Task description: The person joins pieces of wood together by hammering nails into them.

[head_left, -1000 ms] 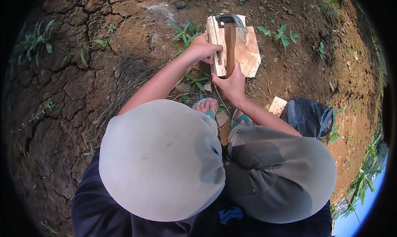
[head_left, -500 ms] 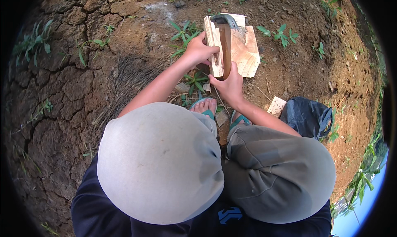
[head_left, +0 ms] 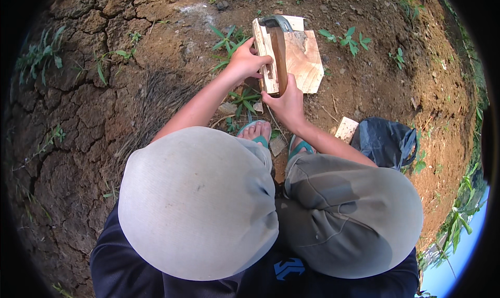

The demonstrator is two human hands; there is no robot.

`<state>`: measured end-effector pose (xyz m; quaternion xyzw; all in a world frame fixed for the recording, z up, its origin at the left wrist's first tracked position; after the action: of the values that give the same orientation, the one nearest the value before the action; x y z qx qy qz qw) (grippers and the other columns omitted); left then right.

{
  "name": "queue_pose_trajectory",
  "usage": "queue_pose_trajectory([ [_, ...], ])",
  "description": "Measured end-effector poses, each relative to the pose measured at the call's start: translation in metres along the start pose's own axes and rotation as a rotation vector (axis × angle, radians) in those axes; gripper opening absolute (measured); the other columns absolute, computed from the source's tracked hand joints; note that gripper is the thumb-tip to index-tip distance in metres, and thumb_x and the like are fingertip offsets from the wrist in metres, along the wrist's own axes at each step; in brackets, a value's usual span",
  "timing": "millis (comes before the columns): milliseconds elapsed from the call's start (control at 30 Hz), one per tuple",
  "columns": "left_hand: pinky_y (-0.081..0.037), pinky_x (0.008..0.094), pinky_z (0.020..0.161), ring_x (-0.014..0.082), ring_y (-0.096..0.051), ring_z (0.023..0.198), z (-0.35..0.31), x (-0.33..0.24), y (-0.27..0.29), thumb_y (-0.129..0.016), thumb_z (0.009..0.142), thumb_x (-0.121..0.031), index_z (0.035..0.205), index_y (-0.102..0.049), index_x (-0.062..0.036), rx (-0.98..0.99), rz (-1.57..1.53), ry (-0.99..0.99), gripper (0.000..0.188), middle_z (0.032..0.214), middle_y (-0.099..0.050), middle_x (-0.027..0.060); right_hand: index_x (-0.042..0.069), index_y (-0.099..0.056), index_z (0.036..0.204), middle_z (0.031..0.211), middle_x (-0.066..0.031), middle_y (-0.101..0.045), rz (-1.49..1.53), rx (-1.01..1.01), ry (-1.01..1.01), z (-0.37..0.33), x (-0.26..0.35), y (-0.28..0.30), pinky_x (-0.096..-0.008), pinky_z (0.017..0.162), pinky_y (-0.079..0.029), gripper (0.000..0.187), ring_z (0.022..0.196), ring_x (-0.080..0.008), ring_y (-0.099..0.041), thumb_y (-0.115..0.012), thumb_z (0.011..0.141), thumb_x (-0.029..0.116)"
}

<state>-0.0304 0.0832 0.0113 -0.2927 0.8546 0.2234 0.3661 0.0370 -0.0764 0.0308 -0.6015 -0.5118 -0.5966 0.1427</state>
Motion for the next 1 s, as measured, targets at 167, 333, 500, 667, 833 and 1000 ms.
queue_pose_trajectory([
  [167,-0.067,0.0417,0.070,0.0257,-0.072,0.101,-0.001,-0.002,-0.001,-0.080,0.079,-0.008,0.161,-0.026,-0.0094,0.009,0.007,0.015,0.099,0.127,-0.063,0.0155,-0.001,-0.048,0.125,0.098,-0.0255,-0.071,-0.026,-0.004,0.003,0.000,-0.002,-0.001,-0.0439,0.080,-0.058,0.062,0.094,-0.0397,-0.073,-0.084,0.078,0.015],
  [333,-0.067,0.0405,0.070,0.0237,-0.072,0.101,-0.004,-0.004,-0.004,-0.081,0.078,-0.011,0.161,-0.025,-0.0061,0.006,0.035,-0.002,0.100,0.126,-0.065,0.0150,-0.001,-0.048,0.125,0.098,-0.0253,-0.071,-0.021,-0.016,-0.012,-0.002,-0.003,0.001,-0.0440,0.081,-0.058,0.063,0.094,-0.0389,-0.073,-0.085,0.077,0.016],
  [500,-0.066,0.0373,0.066,0.0223,-0.073,0.097,-0.004,0.002,-0.003,-0.087,0.073,-0.011,0.151,-0.040,0.0004,-0.010,0.046,-0.064,0.092,0.122,-0.068,0.0131,0.000,-0.048,0.124,0.099,-0.0242,-0.071,-0.030,-0.001,-0.010,-0.001,-0.004,0.001,-0.0435,0.081,-0.058,0.064,0.095,-0.0369,-0.074,-0.087,0.077,0.018],
  [667,-0.066,0.0352,0.064,0.0203,-0.074,0.093,-0.006,0.003,-0.006,-0.087,0.072,-0.012,0.136,-0.057,0.0023,-0.021,0.002,-0.085,0.072,0.112,-0.071,0.0113,0.000,-0.049,0.124,0.098,-0.0238,-0.071,-0.035,0.003,-0.014,-0.001,-0.008,0.001,-0.0432,0.080,-0.058,0.063,0.093,-0.0371,-0.074,-0.087,0.077,0.019],
  [833,-0.064,0.0337,0.062,0.0191,-0.074,0.091,-0.004,0.003,-0.004,-0.085,0.071,-0.016,0.127,-0.065,0.0014,-0.044,0.111,-0.138,0.062,0.113,-0.069,0.0147,0.000,-0.049,0.122,0.098,-0.0240,-0.071,-0.022,0.008,0.018,-0.003,-0.008,-0.001,-0.0435,0.079,-0.058,0.061,0.093,-0.0379,-0.074,-0.087,0.077,0.019],
  [1000,-0.064,0.0345,0.063,0.0204,-0.073,0.096,0.007,0.018,-0.002,-0.084,0.071,-0.018,0.128,-0.064,0.0015,-0.095,0.150,-0.175,0.063,0.126,-0.063,0.0194,0.000,-0.049,0.122,0.097,-0.0245,-0.071,-0.014,0.015,0.020,-0.002,-0.005,-0.002,-0.0439,0.078,-0.058,0.060,0.094,-0.0389,-0.074,-0.087,0.078,0.017],
])
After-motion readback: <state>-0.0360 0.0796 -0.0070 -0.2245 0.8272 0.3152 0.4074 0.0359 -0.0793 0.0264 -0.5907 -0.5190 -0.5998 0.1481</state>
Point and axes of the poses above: each hand's wrist, its own z-axis towards the middle knuckle, its own y-axis out of the back of the hand, x = y × z, the point moved 6 cm from there along z, towards the middle knuckle
